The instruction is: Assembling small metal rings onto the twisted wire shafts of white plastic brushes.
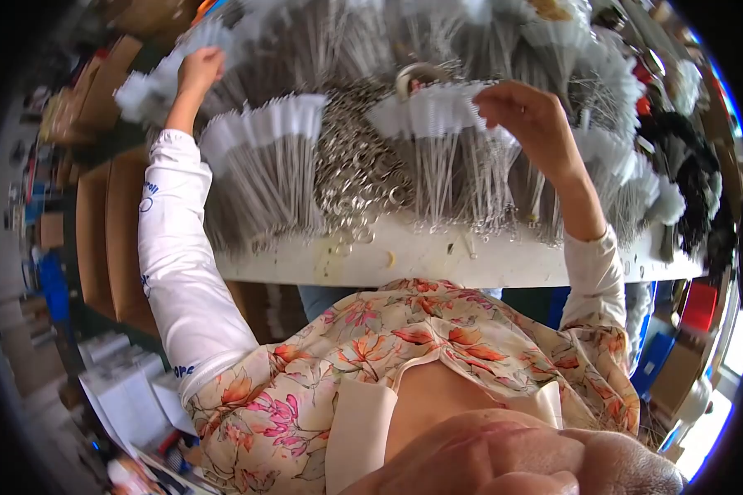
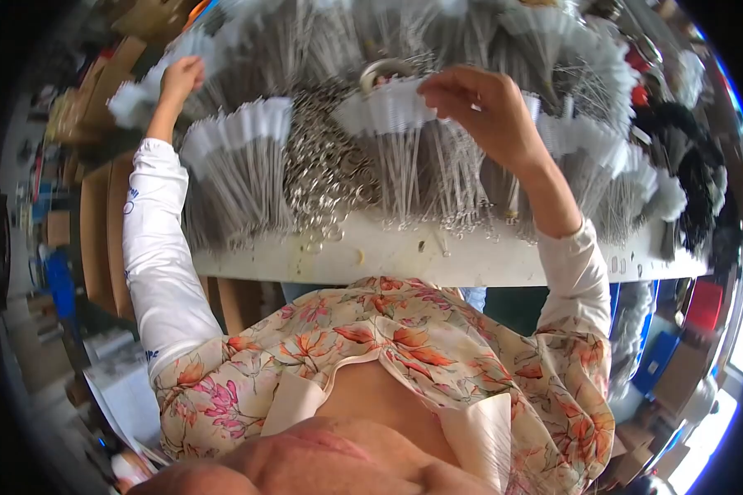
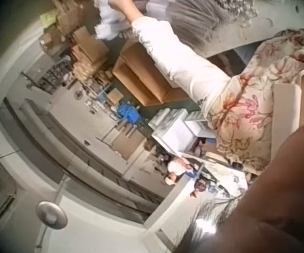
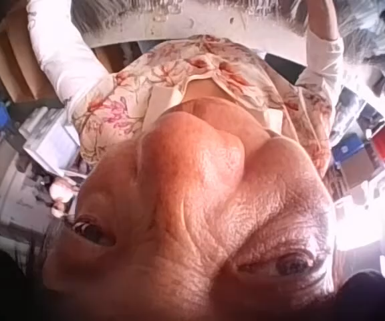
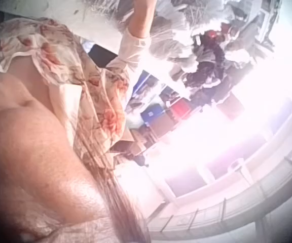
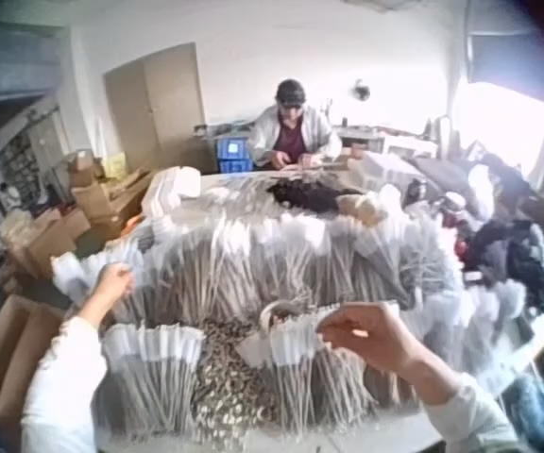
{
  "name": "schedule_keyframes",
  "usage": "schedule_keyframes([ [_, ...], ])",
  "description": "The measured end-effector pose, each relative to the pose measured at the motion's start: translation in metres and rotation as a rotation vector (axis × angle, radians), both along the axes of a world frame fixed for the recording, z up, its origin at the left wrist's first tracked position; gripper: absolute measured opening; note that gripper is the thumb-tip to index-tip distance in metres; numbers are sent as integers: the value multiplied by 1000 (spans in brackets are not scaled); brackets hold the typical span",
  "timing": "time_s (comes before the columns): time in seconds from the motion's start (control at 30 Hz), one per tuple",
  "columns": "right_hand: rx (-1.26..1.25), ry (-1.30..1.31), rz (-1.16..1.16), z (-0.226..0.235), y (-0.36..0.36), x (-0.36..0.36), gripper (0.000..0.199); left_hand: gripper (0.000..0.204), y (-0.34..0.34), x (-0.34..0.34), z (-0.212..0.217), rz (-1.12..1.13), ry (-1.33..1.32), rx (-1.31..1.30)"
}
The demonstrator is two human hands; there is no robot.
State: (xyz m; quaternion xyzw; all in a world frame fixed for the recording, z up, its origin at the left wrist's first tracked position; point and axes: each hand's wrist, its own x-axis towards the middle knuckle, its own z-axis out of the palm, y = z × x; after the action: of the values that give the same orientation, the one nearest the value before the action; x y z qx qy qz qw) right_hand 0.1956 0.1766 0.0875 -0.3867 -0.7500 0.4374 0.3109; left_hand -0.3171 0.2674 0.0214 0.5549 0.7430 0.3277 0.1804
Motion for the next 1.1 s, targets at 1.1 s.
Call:
schedule_keyframes([
  [1.1,444,-391,-659,-97,252,46,20,19,20,105,44,-18,-352,-20],
])
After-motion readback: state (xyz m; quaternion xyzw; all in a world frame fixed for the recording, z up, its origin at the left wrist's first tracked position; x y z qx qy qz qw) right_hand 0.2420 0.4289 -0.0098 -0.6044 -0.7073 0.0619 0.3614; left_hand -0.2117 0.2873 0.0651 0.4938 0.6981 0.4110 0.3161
